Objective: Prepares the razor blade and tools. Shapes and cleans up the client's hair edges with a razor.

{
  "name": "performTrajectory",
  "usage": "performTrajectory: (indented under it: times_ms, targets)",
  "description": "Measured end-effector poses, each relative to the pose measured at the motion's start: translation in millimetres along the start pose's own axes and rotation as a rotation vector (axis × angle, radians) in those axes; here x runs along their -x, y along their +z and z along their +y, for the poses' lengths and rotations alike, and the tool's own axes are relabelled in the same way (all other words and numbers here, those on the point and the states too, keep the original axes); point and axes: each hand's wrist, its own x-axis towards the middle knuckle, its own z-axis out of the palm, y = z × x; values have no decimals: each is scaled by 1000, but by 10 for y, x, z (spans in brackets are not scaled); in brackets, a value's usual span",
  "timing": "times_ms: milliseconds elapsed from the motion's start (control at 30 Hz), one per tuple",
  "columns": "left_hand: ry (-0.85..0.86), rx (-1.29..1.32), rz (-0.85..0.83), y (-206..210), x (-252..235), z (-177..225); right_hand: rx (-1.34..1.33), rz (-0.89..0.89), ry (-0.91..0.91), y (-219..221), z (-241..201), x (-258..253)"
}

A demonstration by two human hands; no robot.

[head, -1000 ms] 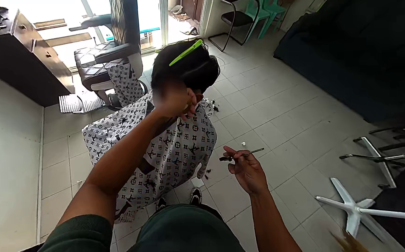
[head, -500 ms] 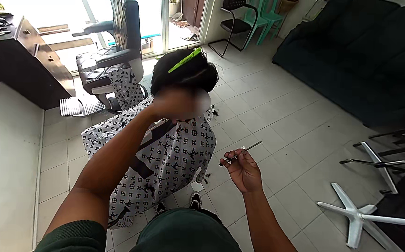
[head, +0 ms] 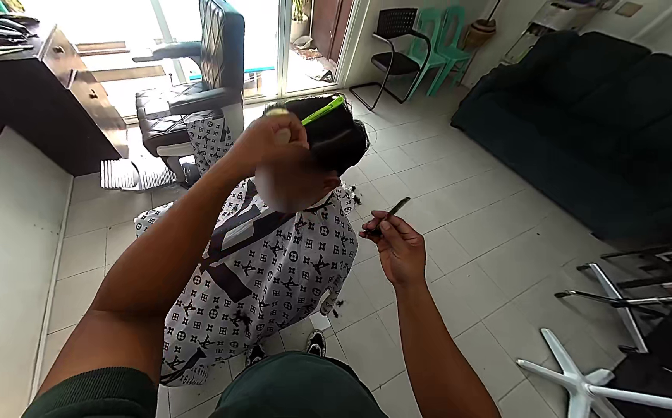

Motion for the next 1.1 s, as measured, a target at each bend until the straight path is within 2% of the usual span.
performTrajectory:
  times_ms: [67, 167, 300, 467, 633, 900, 1100]
  targets:
    - [90, -235, 127, -111, -248, -60, 128, -58, -76, 158, -59, -298]
    - [25, -427, 19, -180, -553, -201, 414, -86, -217, 496, -95, -665]
    - [-112, -486, -109, -109, -681, -286, 786, -51, -311, 820, -92, -859]
    - [-146, -549, -135, -93, -675, -332, 1053, -32, -413, 943, 17, -932]
    - [-153, -547, -148, -76, -688, -357, 1192, 1, -622, 984, 120, -1000]
    - [-162, -558, -154, -51, -679, -356, 1244, 23, -701, 992, 182, -1027]
    - [-177, -570, -153, -51, -667, -325, 1273, 5, -697, 996, 150, -1018]
